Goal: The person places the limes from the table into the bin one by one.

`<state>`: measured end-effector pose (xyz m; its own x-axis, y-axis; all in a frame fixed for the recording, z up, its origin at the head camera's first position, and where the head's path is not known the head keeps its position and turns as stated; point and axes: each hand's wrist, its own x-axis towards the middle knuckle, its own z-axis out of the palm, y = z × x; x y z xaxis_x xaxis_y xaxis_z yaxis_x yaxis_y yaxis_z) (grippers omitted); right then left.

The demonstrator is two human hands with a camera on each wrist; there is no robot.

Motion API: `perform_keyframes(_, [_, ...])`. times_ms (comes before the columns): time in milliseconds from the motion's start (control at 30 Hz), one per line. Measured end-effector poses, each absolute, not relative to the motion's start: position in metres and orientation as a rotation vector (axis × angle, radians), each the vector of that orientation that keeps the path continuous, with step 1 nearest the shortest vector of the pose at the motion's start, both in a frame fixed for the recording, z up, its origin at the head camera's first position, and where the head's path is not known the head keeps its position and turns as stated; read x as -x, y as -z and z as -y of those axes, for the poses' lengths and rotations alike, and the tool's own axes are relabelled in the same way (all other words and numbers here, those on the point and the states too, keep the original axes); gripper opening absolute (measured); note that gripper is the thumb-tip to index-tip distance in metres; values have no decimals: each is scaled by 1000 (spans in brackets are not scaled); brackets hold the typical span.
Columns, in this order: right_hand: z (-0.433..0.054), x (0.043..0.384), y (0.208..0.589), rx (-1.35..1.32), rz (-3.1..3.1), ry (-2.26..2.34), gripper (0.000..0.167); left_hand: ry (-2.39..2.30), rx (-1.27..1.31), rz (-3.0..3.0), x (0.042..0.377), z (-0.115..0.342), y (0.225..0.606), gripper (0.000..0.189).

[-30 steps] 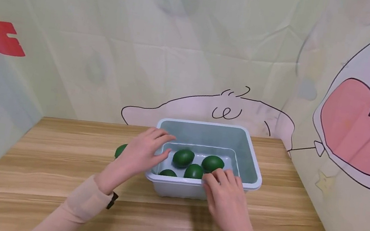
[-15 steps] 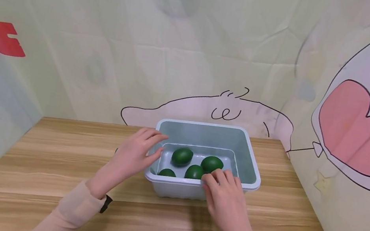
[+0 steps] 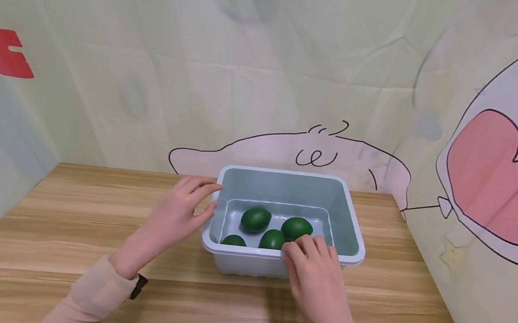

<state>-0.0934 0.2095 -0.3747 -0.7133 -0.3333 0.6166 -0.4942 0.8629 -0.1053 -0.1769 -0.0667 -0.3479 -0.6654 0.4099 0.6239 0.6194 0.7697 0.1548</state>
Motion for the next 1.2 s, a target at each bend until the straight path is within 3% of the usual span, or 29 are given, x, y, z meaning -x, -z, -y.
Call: perform_keyframes(1200, [-209,93,373,-589,2443,-350,15,519,575,2491,190,106,381,34])
